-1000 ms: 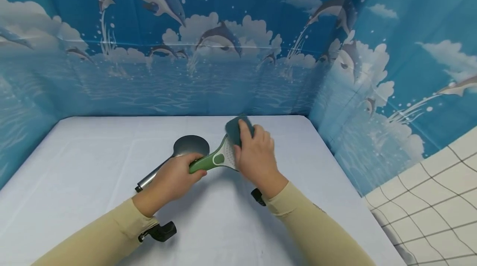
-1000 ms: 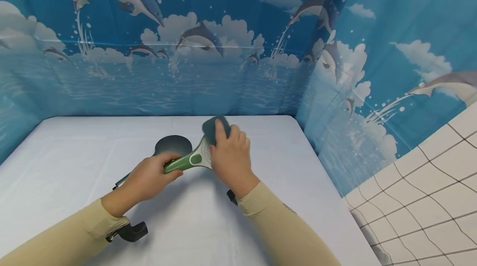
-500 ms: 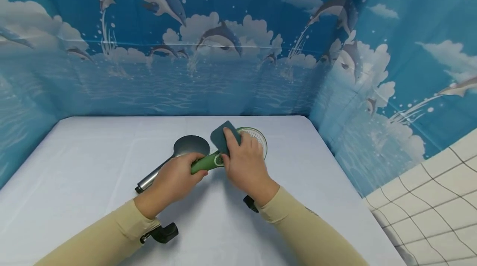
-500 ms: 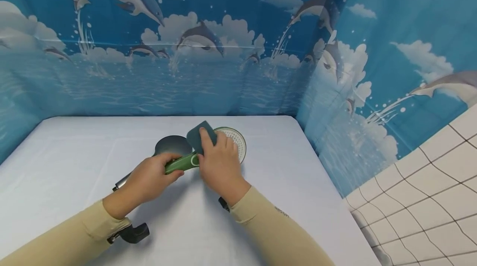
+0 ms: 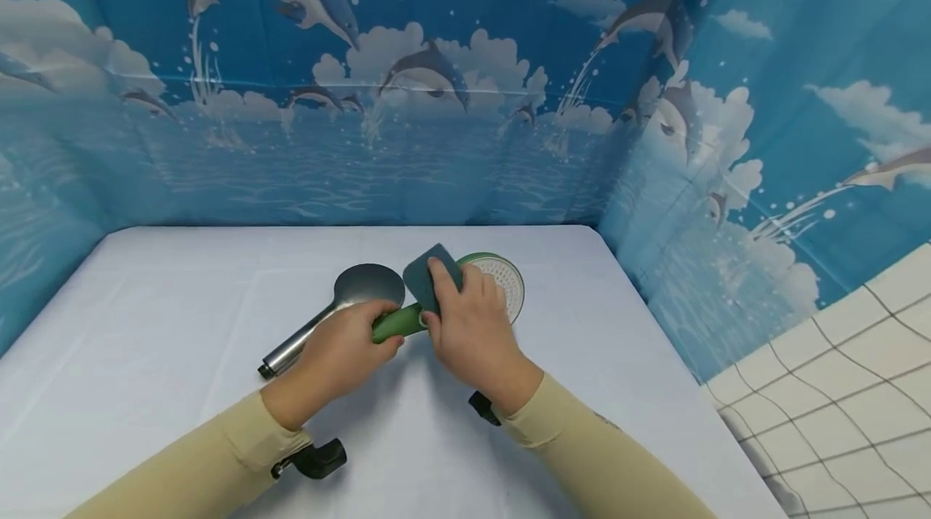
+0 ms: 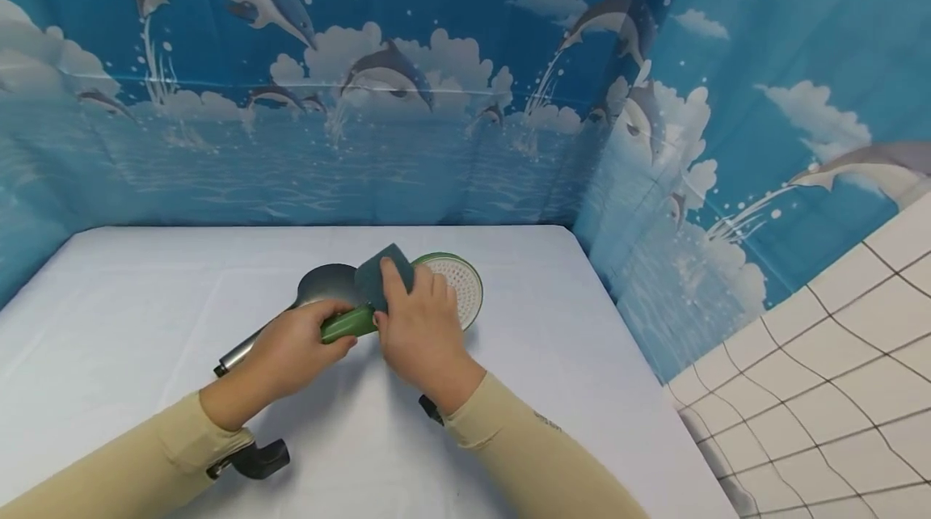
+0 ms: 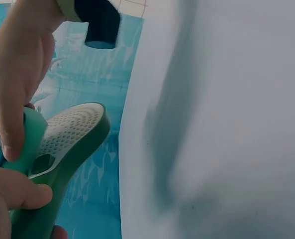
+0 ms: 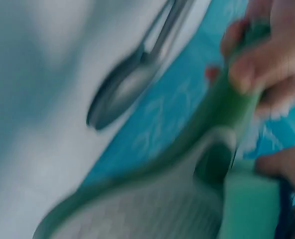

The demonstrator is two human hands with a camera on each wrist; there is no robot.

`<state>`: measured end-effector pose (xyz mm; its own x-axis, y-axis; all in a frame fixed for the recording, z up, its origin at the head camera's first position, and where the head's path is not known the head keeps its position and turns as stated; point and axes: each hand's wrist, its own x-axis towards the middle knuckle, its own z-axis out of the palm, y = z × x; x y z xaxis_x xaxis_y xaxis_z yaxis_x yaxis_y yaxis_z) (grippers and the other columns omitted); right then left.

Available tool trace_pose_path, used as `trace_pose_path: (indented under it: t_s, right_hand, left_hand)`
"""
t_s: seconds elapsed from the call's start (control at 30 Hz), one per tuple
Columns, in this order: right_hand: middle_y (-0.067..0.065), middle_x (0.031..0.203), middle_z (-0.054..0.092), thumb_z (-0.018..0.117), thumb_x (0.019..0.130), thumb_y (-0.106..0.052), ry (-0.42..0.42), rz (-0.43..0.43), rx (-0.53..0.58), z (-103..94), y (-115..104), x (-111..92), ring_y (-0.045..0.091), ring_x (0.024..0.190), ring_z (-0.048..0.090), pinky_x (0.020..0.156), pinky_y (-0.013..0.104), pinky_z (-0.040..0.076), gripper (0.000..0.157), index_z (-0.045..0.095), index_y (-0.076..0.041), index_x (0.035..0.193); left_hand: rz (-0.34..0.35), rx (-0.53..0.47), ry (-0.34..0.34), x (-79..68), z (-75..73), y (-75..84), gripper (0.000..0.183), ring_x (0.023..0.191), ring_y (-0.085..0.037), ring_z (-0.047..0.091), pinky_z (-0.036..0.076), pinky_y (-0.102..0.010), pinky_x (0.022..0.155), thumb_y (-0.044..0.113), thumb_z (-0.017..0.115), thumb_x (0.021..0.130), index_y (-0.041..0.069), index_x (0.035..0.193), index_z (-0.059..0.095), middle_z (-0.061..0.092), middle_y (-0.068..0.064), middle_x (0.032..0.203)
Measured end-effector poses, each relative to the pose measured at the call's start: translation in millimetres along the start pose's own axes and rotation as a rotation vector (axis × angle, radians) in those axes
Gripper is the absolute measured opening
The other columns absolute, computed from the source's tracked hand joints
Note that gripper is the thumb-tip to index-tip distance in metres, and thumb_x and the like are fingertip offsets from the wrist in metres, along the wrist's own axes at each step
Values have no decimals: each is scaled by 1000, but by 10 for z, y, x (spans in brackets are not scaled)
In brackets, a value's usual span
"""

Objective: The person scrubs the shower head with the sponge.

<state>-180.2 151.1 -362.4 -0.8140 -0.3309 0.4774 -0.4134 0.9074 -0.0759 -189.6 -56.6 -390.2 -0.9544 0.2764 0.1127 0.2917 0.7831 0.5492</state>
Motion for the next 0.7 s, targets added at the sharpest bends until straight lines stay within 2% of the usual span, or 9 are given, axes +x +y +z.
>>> trace_pose_path:
  t_s: [0.07,0.2,0.27,0.33,0.5,0.57,0.63,0.7]
  right_hand:
    - [29,125,55,69,102,-31,-8,51,8,-53,42,35,39,103,55,85,52,47,66,42,-9,159]
    - [31,124,51,65,105,-32,-26,210,25,-171,246,134,41,105,50,89,55,42,66,38,-8,160]
    - [30,121,50,63,106,-32,-30,259,28,-184,304,153,41,104,48,89,55,40,66,37,-6,160]
    - [30,120,50,63,106,-32,-29,248,15,-164,292,137,40,102,48,88,54,41,66,37,-4,160]
    - [30,122,54,67,103,-33,-28,66,-12,-60,66,55,41,103,54,88,54,47,68,40,-5,159]
    - [30,125,55,68,103,-34,-44,37,-8,-60,28,49,41,108,55,91,55,48,68,40,-7,160]
    - [30,126,54,67,104,-34,-55,69,17,-92,62,77,41,107,54,90,55,46,68,39,-9,161]
    - [30,129,52,64,105,-34,-55,146,43,-139,161,130,42,109,51,91,56,44,67,36,-10,162]
  left_hand:
    - [3,-1,7,-8,-19,7,49,68,-14,53,41,-31,59,29,77,95,14,140,66,71,-4,103]
    - [-1,-8,14,-25,-47,-7,39,71,-15,53,42,-31,59,25,77,93,14,130,71,68,-6,103]
    - [-7,-20,8,-23,-48,-26,32,72,-15,53,42,-30,60,24,77,93,14,123,73,67,-4,101]
    - [-24,-43,-2,-12,-38,-34,31,71,-16,53,43,-31,60,24,77,93,15,122,73,66,-3,100]
    - [-52,-125,-17,15,-12,-33,36,74,-15,58,46,-31,62,23,78,95,12,128,71,71,-4,106]
    - [-60,-149,-18,16,-8,-34,37,76,-15,59,47,-31,63,22,78,95,12,130,70,72,-5,109]
    - [-64,-162,-17,11,-10,-40,38,78,-16,59,48,-31,64,21,77,95,12,131,69,71,-6,110]
    - [-64,-165,-13,4,-18,-52,40,76,-16,58,47,-31,63,20,76,96,12,134,69,70,-6,110]
